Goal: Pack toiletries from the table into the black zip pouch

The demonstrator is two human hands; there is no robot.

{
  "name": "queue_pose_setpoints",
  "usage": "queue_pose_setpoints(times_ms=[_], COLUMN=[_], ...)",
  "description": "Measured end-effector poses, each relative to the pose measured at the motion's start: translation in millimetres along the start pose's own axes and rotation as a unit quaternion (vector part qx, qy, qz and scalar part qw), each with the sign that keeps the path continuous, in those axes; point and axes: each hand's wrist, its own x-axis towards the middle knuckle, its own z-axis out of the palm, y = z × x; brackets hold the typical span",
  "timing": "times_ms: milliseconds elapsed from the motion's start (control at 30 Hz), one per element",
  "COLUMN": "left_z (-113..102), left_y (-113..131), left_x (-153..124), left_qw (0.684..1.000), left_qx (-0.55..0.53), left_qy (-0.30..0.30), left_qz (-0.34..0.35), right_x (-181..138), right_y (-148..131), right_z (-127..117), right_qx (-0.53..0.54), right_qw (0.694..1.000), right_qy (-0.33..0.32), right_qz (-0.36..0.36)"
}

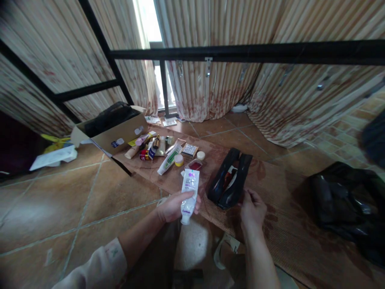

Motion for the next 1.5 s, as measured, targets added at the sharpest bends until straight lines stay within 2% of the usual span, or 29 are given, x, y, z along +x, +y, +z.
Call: queue_pose_setpoints(times_ms=[233,467,800,967,1233,1500], left_z=[0,3,2,2,-2,-3], left_y=[6,13,13,13,14,13], left_x=[2,1,-1,1,2,1], left_qw=[0.998,0.995,0.993,0.993,0.992,0.991], left_qx=[-0.052,-0.087,-0.102,-0.106,-0.105,-0.117], left_qy=[-0.040,-0.038,-0.048,-0.044,-0.072,-0.063], left_qz=[-0.025,-0.021,-0.021,-0.020,-0.016,-0.037], right_x=[1,-2,-5,-7,-4,-1], right_y=[1,-7,-12,-12,-10,-5], right_z=[-1,-1,-1,0,1,0], right_qx=[0.001,0.034,0.025,0.035,0.045,0.040], right_qw=[1.000,0.999,0.999,0.999,0.999,0.999], right_qy=[-0.002,-0.004,-0.008,-0.005,-0.008,-0.006], right_qz=[-0.017,-0.005,-0.018,-0.015,0.007,0.007])
